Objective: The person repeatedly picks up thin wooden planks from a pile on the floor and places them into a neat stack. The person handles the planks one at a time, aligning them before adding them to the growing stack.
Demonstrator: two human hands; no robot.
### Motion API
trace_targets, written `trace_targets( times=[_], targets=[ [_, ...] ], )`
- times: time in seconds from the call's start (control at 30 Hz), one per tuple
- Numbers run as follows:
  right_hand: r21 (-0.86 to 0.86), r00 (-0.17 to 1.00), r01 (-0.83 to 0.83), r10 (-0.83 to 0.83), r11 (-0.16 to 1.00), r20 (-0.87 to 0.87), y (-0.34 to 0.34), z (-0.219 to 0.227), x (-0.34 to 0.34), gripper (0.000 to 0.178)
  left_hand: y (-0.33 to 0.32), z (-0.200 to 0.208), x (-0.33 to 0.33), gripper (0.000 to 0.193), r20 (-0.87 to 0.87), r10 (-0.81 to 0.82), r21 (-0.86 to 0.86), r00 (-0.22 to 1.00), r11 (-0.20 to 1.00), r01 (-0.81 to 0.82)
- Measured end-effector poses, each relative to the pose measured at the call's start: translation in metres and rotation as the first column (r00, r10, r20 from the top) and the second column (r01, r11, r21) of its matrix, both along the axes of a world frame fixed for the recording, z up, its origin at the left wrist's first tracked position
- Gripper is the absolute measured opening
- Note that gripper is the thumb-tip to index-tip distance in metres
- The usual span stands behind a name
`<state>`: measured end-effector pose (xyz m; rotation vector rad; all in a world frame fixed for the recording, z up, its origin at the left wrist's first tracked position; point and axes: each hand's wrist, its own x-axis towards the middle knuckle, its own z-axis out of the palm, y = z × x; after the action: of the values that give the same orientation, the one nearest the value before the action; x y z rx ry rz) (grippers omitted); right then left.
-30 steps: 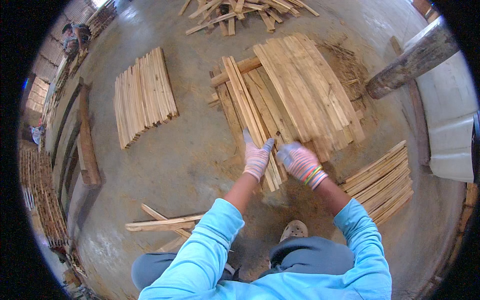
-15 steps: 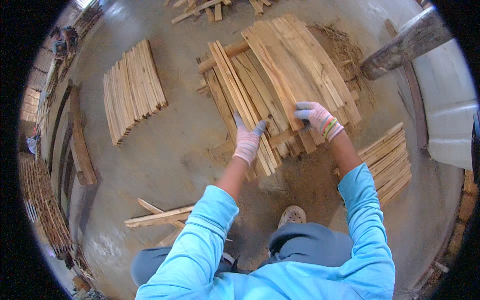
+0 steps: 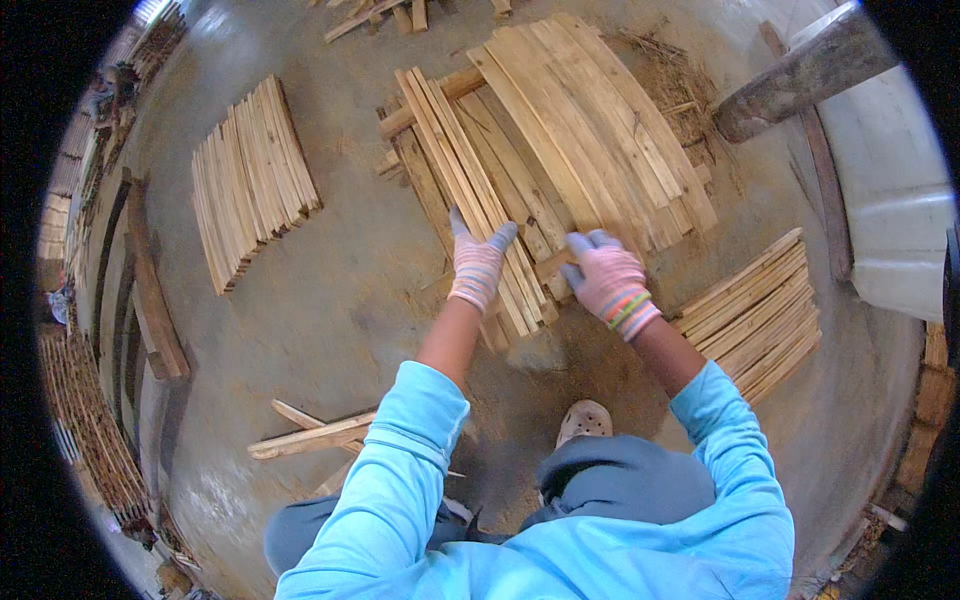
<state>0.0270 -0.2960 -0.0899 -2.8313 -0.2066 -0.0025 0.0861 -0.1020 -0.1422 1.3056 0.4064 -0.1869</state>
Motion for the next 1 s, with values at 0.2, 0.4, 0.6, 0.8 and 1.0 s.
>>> trace_targets(
  times=[0.2, 0.4, 0.6, 0.8, 1.0],
  targets=[
    [-0.224, 0.987, 0.151, -0.161, 0.963, -0.026, -0.023, 0.001, 0.001, 0.048, -0.002, 0.001, 0.002, 0.102, 0.072, -0.010, 0.069, 0.997, 0.998, 0.005],
    [0.680, 0.800, 0.456, 0.070, 0.574, -0.596, -0.062, 0.003, 0.019, 0.056, 0.000, -0.004, 0.004, 0.100, 0.007, -0.007, 0.007, 1.000, 1.000, 0.007],
    [0.706, 0.675, 0.611, 0.230, 0.359, -0.701, -0.064, 0.001, 0.020, 0.066, 0.005, -0.005, 0.003, 0.102, 0.020, -0.016, -0.045, 1.000, 0.999, 0.017],
    [0.720, 0.649, 0.619, 0.313, 0.314, -0.694, -0.057, -0.009, 0.019, 0.068, 0.006, -0.008, 0.003, 0.106, 0.001, -0.038, 0.007, 0.999, 0.999, 0.038],
    [0.789, 0.746, 0.454, 0.307, 0.414, -0.591, -0.045, -0.010, 0.016, 0.062, 0.011, -0.005, 0.005, 0.109, -0.106, -0.108, 0.203, 0.988, 0.971, 0.128]
  ],
)
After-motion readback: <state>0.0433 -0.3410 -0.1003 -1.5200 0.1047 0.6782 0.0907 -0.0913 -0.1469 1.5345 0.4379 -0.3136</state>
